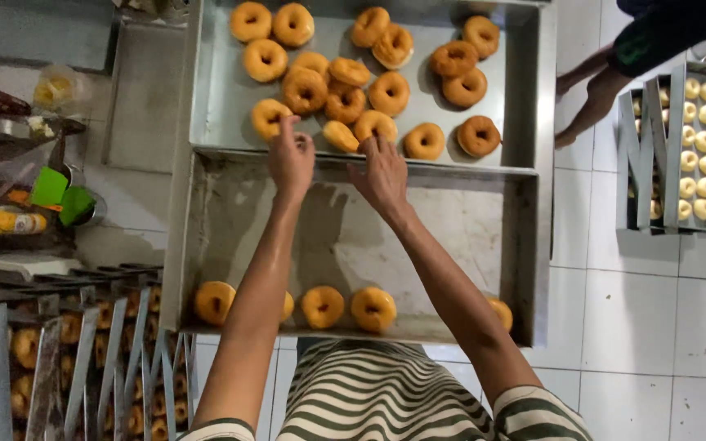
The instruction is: Arranging donuts on trays in a bakery kitchen.
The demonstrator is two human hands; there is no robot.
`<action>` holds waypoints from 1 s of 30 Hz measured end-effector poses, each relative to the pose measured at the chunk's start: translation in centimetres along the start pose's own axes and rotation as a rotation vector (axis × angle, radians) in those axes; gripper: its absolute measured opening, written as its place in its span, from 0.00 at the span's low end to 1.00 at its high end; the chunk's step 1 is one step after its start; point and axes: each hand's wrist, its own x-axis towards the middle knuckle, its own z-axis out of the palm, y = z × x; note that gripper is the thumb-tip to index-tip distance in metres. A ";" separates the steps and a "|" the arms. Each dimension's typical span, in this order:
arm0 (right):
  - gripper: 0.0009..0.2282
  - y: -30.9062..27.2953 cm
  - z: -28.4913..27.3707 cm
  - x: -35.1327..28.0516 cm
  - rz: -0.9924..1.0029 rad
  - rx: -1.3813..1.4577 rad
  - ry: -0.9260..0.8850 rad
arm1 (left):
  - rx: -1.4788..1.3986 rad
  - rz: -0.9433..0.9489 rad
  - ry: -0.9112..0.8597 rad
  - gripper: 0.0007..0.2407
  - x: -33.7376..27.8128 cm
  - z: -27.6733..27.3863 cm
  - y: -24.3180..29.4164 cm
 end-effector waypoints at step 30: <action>0.14 15.0 -12.5 -21.6 0.711 -0.083 -0.125 | -0.195 -0.243 -0.496 0.10 -17.8 1.1 7.6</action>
